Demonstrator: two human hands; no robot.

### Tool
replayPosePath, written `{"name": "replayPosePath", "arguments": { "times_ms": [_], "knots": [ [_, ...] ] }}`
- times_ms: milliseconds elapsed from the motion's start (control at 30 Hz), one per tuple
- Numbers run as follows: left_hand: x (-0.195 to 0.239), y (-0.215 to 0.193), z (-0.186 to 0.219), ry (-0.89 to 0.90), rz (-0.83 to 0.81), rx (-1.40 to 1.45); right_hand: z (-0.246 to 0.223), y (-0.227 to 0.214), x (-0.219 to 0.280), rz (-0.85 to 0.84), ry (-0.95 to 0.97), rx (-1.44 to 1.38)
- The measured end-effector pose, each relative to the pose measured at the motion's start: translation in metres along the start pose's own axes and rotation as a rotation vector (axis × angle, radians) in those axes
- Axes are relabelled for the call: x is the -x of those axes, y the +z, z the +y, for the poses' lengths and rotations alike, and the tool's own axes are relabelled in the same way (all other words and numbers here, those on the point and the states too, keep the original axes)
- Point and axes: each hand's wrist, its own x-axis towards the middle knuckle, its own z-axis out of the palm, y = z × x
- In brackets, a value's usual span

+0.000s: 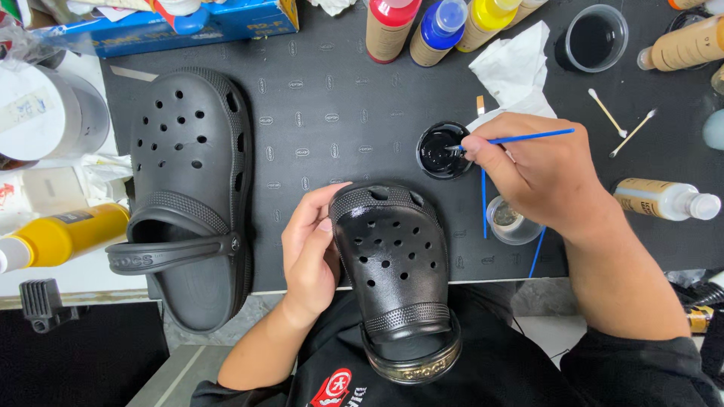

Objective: The person applies black dye to a black foam shoe using a small brush. They hold the shoe in one hand and carefully paint the outer surface around the circular holes, moving the shoe to reach all sides.

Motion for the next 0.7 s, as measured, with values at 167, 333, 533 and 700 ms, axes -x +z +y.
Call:
{"name": "replayPosePath", "arguments": {
  "times_ms": [167,333,533,700],
  "knots": [
    [0.000,0.001,0.001,0.008,0.001,0.006,0.006,0.003,0.003,-0.011,-0.020,-0.042],
    [0.000,-0.002,0.003,-0.091,0.051,-0.035,0.008,0.003,0.002,-0.016,-0.083,-0.024],
    [-0.001,0.000,0.001,-0.114,0.062,0.009,0.000,-0.004,0.013,0.096,-0.029,-0.277],
    [-0.002,0.000,0.002,-0.036,0.024,-0.018,-0.021,0.002,0.022,0.189,-0.321,-0.493]
  ]
}}
